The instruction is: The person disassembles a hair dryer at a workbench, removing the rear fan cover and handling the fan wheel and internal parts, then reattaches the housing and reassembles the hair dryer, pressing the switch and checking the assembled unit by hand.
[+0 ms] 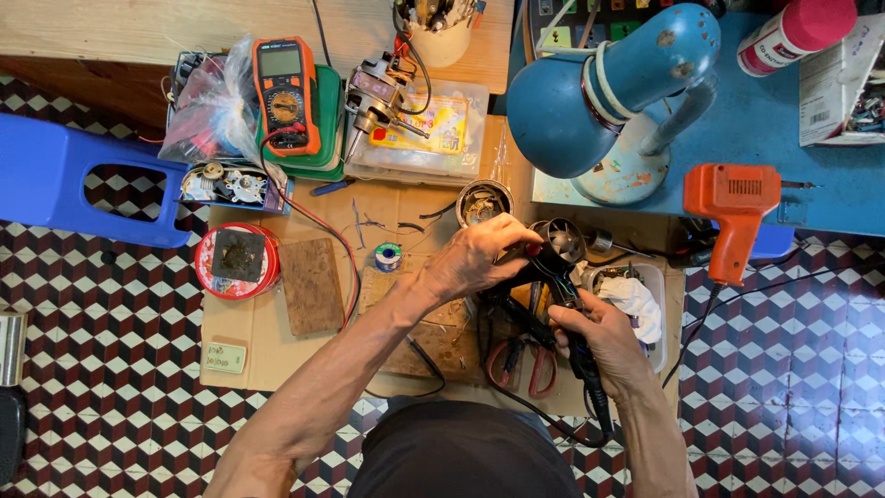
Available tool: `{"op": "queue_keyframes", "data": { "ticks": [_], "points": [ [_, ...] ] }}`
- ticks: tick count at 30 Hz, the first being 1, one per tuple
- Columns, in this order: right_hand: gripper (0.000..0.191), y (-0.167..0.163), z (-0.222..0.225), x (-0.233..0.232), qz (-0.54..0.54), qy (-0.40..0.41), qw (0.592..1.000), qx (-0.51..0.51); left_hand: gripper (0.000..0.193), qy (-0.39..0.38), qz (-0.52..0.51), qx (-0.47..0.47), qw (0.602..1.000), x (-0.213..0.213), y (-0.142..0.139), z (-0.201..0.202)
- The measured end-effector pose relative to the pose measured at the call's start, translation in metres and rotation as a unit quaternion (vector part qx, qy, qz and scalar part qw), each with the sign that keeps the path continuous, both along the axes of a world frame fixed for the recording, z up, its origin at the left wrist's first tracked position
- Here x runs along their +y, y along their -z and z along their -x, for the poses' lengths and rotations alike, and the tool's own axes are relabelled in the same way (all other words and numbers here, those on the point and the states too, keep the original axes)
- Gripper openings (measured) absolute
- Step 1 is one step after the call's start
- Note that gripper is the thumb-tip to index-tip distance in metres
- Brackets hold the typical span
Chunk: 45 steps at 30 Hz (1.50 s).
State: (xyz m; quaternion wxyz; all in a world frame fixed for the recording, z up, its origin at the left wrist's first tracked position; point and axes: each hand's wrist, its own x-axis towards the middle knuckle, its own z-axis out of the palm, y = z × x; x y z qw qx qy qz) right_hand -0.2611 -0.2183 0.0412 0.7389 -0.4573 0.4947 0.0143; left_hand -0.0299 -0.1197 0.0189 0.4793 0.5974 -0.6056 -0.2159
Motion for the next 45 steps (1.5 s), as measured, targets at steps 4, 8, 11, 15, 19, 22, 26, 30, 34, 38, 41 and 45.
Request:
{"op": "queue_keyframes", "data": {
  "ticks": [4, 8, 11, 15, 19, 22, 26, 30, 34, 38, 41, 45],
  "points": [
    [0.028, 0.006, 0.001, -0.007, -0.018, 0.006, 1.000, -0.013, 0.027, 0.036, -0.014, 0.000, 0.999, -0.009, 0.001, -0.007],
    [0.030, 0.007, 0.002, -0.008, -0.032, 0.018, 0.999, -0.025, 0.029, 0.074, 0.003, -0.039, 0.997, -0.015, -0.002, -0.015],
    [0.033, 0.006, 0.001, -0.008, -0.034, 0.023, 0.998, -0.046, 0.031, 0.087, 0.024, -0.075, 0.993, -0.019, -0.005, -0.018],
    [0.031, 0.003, -0.001, -0.006, -0.023, 0.016, 0.998, -0.052, 0.026, 0.087, 0.012, -0.111, 0.990, -0.021, -0.007, -0.019],
    [0.030, 0.001, -0.002, -0.004, -0.027, 0.023, 0.998, -0.048, 0.021, 0.087, 0.024, -0.117, 0.989, -0.023, -0.008, -0.017],
    [0.027, 0.000, -0.003, -0.002, -0.027, 0.027, 0.998, -0.050, 0.017, 0.074, 0.028, -0.102, 0.992, -0.023, -0.007, -0.015],
    [0.023, -0.003, -0.006, 0.005, -0.017, 0.029, 0.998, -0.056, 0.018, 0.039, 0.013, -0.108, 0.993, -0.022, -0.007, -0.007],
    [0.022, -0.007, -0.010, 0.012, 0.016, 0.038, 0.998, -0.038, 0.016, -0.006, 0.012, -0.082, 0.997, -0.015, -0.006, 0.002],
    [0.025, -0.006, -0.014, 0.019, 0.111, 0.026, 0.993, 0.027, 0.017, -0.054, 0.011, -0.025, 0.998, -0.006, -0.004, 0.009],
    [0.027, -0.003, -0.017, 0.022, 0.251, -0.041, 0.963, 0.095, 0.025, -0.092, -0.030, 0.094, 0.991, -0.002, 0.000, 0.016],
    [0.029, -0.002, -0.018, 0.023, 0.294, -0.065, 0.946, 0.117, 0.027, -0.111, -0.071, 0.143, 0.981, -0.003, 0.006, 0.018],
    [0.030, 0.001, -0.019, 0.020, 0.316, -0.070, 0.941, 0.103, 0.023, -0.122, -0.104, 0.212, 0.964, -0.005, 0.018, 0.022]
  ]
}}
